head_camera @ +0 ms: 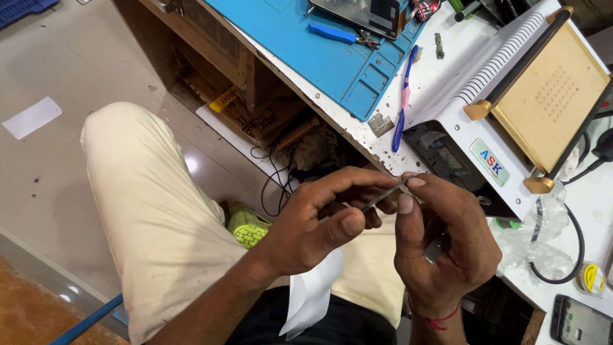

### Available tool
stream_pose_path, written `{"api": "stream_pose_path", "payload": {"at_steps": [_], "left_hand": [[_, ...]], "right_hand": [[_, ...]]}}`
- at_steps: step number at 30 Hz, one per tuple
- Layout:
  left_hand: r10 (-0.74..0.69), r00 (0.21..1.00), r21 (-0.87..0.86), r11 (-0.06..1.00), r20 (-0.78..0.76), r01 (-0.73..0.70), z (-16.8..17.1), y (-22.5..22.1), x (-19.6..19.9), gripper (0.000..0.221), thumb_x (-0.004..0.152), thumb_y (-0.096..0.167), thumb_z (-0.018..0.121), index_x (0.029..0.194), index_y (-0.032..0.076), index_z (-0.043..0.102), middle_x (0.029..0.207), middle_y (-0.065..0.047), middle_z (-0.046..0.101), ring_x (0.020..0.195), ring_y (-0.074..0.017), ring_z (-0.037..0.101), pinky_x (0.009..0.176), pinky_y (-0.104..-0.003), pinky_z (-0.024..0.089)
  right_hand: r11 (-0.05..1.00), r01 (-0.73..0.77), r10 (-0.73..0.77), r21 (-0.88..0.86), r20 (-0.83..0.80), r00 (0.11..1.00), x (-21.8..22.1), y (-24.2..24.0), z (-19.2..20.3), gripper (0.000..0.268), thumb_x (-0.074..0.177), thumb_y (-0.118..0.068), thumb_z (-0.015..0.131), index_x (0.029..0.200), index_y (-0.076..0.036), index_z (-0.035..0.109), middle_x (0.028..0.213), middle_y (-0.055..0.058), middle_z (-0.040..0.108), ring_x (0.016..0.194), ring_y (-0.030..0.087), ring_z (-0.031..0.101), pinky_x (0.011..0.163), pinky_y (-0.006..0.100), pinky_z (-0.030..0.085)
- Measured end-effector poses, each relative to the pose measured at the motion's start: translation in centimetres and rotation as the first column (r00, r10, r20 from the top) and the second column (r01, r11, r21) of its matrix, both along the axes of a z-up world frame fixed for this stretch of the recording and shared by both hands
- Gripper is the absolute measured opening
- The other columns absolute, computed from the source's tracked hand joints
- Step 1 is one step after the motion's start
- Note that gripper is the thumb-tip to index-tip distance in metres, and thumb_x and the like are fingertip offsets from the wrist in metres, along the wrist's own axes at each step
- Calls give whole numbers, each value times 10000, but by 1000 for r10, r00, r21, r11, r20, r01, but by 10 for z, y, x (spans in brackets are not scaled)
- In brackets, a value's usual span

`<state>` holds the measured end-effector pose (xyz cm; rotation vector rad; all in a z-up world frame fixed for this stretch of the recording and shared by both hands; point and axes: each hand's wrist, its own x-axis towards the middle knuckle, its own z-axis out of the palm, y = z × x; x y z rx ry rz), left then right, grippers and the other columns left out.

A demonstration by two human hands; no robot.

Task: The person removes a protective film from a smartphone screen using tweezers and then applies a white screen protector. They peel off the backing layers and align the protector on the screen.

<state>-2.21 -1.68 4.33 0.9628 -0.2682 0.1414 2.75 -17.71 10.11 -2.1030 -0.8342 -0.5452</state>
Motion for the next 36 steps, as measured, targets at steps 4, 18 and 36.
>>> {"api": "stream_pose_path", "payload": {"at_steps": [4,18,36], "left_hand": [[35,999,71,997,-9,-34,5,2,-3,835,992,733,591,1453,37,587,1322,-122,694,1236,-207,694,1014,-349,599],[86,996,200,976,6,-86,5,-1,-5,806,998,752,538,1414,68,640,1255,-90,728,1114,-163,725,951,-323,620],[-224,964,-356,921,-143,161,-4,6,12,991,1008,738,313,1504,-106,466,1206,-279,669,1022,-331,717,934,-474,610]], "right_hand": [[999,32,-32,-18,-4,999,-1,4,7,129,994,2,743,1110,-24,694,1094,105,731,708,39,589,576,179,390],[983,56,-41,-174,90,995,7,-4,19,137,850,72,652,963,-4,665,932,97,661,724,131,619,607,242,445],[931,9,232,365,-610,758,26,0,-4,163,1025,3,723,1155,81,663,917,91,691,714,72,595,632,212,473]]}}
